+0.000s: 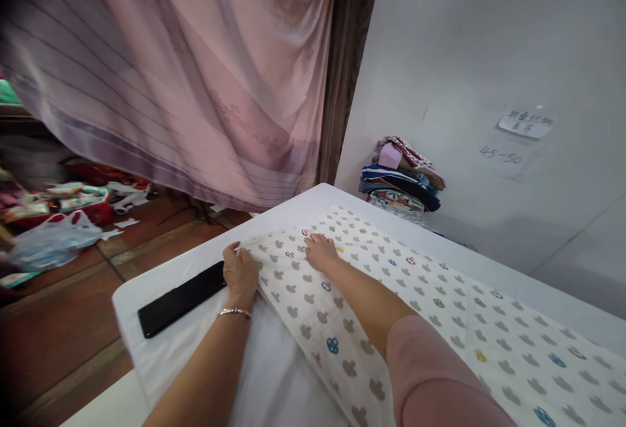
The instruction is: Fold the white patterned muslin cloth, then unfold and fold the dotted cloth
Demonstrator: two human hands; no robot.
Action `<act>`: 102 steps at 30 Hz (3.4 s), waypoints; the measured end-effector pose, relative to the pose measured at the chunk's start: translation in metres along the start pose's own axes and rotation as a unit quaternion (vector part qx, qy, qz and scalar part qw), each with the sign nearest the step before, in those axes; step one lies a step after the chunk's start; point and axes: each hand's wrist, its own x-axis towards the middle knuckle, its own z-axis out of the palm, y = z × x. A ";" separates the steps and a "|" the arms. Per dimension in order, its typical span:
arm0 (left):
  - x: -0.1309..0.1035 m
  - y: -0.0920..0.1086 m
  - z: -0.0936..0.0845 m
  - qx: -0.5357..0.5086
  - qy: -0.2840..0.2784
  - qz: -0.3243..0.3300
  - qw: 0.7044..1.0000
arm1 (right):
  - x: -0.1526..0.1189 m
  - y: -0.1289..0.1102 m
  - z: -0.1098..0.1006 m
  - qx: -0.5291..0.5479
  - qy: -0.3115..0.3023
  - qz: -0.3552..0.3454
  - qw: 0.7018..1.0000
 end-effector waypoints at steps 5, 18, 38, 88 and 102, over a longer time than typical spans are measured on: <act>0.000 0.001 -0.001 0.003 0.001 -0.005 1.000 | -0.004 -0.005 0.009 -0.008 -0.007 -0.006 1.000; -0.004 0.003 0.001 0.005 0.012 0.008 1.000 | 0.064 0.031 -0.008 0.018 0.047 0.128 0.990; -0.002 -0.001 0.002 -0.032 0.024 -0.007 0.999 | 0.104 0.020 -0.003 -0.067 0.013 0.101 0.993; 0.017 0.007 -0.008 0.179 0.052 -0.009 0.982 | -0.060 0.259 -0.072 -0.114 0.062 0.361 0.923; 0.022 0.002 -0.006 0.145 0.047 -0.010 0.988 | -0.023 0.230 -0.065 -0.110 0.058 0.369 0.921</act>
